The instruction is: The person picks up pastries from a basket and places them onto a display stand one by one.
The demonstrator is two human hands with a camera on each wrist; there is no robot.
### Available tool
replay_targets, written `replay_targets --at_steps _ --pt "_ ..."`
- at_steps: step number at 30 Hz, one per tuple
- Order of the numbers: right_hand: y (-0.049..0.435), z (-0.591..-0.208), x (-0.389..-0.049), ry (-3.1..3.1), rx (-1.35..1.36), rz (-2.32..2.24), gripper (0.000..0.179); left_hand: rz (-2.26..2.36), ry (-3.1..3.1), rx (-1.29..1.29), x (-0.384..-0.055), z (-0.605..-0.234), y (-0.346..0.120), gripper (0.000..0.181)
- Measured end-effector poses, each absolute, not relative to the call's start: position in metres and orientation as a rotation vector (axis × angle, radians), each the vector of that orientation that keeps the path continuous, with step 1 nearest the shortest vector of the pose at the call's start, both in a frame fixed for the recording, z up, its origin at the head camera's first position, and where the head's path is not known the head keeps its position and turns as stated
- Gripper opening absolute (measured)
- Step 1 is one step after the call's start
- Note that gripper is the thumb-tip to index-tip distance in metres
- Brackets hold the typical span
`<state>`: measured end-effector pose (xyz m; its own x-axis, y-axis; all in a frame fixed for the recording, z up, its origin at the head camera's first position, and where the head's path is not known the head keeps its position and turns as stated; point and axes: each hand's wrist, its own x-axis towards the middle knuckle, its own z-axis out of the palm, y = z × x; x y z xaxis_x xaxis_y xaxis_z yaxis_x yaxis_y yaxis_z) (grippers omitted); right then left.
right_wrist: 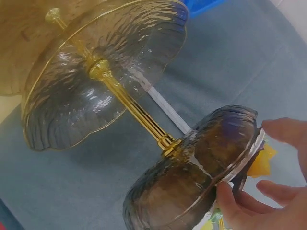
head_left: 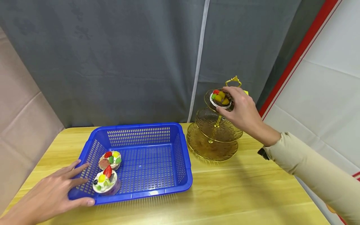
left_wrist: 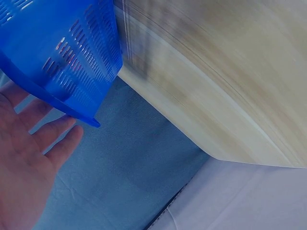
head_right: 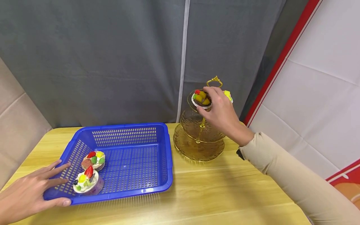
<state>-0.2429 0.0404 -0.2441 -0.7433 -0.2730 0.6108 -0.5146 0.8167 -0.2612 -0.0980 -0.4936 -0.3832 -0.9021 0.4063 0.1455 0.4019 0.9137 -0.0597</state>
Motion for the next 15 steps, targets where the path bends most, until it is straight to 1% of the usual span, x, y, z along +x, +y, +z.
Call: replay_targets --at_steps 15 --pt "0.0393 -0.2422 -0.2425 -2.441 0.606 0.5 0.06 0.042 -2.955 -0.596 -0.1006 -0.3854 -0.4926 0.076"
